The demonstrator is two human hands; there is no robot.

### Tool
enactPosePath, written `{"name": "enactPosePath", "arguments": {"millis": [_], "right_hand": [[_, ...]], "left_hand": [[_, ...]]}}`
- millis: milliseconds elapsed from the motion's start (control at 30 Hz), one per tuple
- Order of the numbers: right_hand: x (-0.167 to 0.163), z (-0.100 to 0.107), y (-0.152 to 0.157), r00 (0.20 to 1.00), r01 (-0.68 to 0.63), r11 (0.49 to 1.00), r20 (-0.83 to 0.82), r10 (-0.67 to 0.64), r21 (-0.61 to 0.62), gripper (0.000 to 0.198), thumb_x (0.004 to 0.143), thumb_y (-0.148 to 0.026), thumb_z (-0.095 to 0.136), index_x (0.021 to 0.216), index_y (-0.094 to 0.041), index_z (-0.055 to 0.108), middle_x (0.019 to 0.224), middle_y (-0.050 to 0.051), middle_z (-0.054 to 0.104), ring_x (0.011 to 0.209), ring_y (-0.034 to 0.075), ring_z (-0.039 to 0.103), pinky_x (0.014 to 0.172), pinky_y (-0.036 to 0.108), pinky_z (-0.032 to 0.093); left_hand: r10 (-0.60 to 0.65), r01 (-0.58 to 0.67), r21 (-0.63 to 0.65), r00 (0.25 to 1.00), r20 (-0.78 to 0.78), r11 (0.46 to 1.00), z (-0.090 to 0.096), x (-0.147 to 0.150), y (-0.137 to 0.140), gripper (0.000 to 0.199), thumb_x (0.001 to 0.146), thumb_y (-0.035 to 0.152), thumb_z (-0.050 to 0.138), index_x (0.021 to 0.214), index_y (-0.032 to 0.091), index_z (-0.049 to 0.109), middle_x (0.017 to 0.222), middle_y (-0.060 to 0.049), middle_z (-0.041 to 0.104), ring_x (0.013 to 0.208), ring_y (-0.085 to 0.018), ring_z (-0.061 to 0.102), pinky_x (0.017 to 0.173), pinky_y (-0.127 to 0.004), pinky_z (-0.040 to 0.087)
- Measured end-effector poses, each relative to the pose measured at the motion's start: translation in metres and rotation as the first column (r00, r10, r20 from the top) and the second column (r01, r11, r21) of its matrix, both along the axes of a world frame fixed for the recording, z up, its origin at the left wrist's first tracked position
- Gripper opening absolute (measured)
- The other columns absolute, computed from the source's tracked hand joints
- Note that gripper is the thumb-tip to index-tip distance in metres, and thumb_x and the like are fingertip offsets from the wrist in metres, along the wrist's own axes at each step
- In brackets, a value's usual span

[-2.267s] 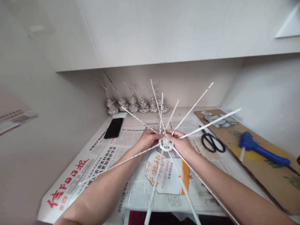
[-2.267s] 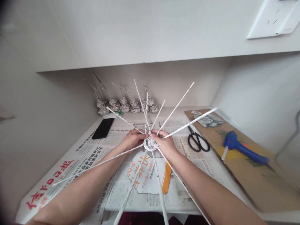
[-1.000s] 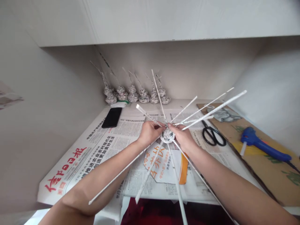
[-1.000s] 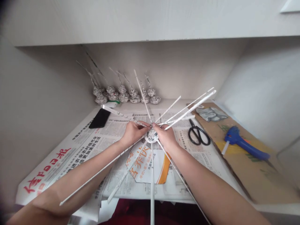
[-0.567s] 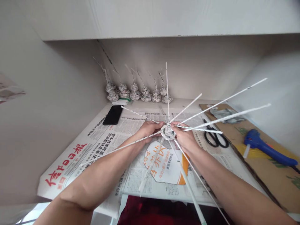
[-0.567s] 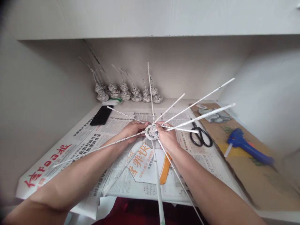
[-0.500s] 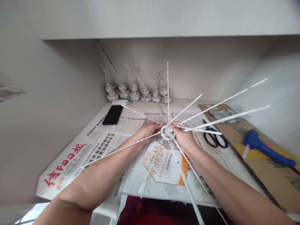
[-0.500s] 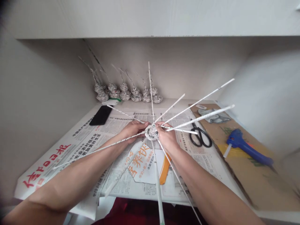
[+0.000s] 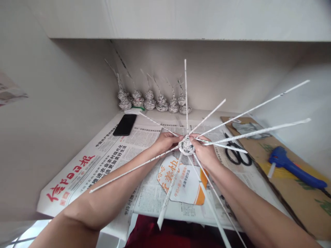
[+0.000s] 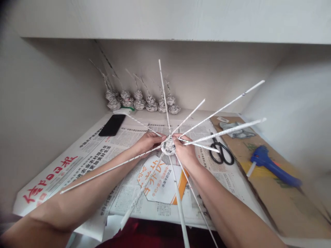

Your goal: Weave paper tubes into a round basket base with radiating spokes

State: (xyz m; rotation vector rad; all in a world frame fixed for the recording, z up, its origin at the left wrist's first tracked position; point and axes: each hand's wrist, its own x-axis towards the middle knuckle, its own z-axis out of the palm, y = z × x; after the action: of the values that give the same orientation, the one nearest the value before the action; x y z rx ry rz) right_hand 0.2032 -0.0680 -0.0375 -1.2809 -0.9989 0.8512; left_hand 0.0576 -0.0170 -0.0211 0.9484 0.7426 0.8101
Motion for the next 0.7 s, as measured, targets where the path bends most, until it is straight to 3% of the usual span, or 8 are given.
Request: {"name": "enactPosePath", "arguments": {"millis": [167,300,400,533,633,700], "right_hand": [[-0.001,0.002,-0.001,0.996,-0.005,1.000,0.085,0.005,0.000,0.028,0.070,-0.044,0.069,0.084,-0.020,0.069,0.080,0.004,0.071,0.074,0.021,0.064,0.069,0.031,0.048],[-0.001,-0.004,0.001,0.999,-0.008,1.000,-0.051,0.008,0.003,0.031,0.068,-0.045,0.072,0.086,-0.020,0.069,0.081,0.004,0.072,0.075,0.021,0.065,0.072,0.032,0.049],[0.000,-0.007,0.004,0.991,-0.012,1.000,-0.136,0.013,0.006,0.030,0.067,-0.043,0.074,0.085,-0.019,0.068,0.081,0.005,0.072,0.076,0.022,0.066,0.074,0.034,0.050],[0.002,-0.004,0.002,0.999,0.024,1.000,0.027,-0.024,-0.004,0.028,0.070,-0.043,0.072,0.083,-0.019,0.068,0.078,0.005,0.072,0.074,0.022,0.066,0.069,0.033,0.049],[0.001,0.000,-0.001,0.982,-0.008,1.000,0.189,0.008,0.002,0.025,0.073,-0.043,0.068,0.083,-0.020,0.069,0.076,0.004,0.071,0.071,0.021,0.065,0.066,0.031,0.048],[-0.001,0.000,-0.003,0.977,-0.026,1.000,0.210,0.025,0.003,0.025,0.074,-0.044,0.067,0.084,-0.021,0.069,0.075,0.003,0.071,0.069,0.020,0.065,0.065,0.031,0.048]], "left_hand": [[-0.001,0.005,0.074,0.999,-0.050,0.997,0.004,-0.002,-0.003,0.030,0.052,0.034,0.084,0.062,0.010,0.068,0.054,-0.004,0.063,0.047,-0.011,0.053,0.048,-0.024,0.040],[0.124,-0.089,0.279,0.986,-0.112,0.956,0.007,-0.003,-0.003,0.029,0.054,0.034,0.082,0.064,0.011,0.067,0.049,0.001,0.058,0.043,-0.008,0.046,0.045,-0.021,0.033],[0.106,-0.081,0.248,0.990,-0.090,0.965,0.005,-0.001,-0.003,0.031,0.053,0.036,0.083,0.064,0.012,0.065,0.051,0.001,0.060,0.044,-0.009,0.048,0.046,-0.022,0.035],[0.064,-0.056,0.160,0.997,-0.042,0.985,-0.001,0.002,-0.003,0.037,0.050,0.034,0.085,0.074,0.012,0.067,0.057,0.000,0.063,0.046,-0.010,0.051,0.047,-0.022,0.036],[0.142,-0.134,0.203,0.989,-0.027,0.970,-0.003,0.004,-0.005,0.039,0.050,0.033,0.086,0.077,0.013,0.067,0.055,0.002,0.060,0.045,-0.008,0.048,0.046,-0.021,0.033],[0.197,-0.184,0.259,0.980,-0.026,0.948,-0.004,0.005,-0.006,0.035,0.052,0.034,0.085,0.073,0.013,0.067,0.056,0.002,0.060,0.047,-0.008,0.048,0.047,-0.021,0.034]]}}
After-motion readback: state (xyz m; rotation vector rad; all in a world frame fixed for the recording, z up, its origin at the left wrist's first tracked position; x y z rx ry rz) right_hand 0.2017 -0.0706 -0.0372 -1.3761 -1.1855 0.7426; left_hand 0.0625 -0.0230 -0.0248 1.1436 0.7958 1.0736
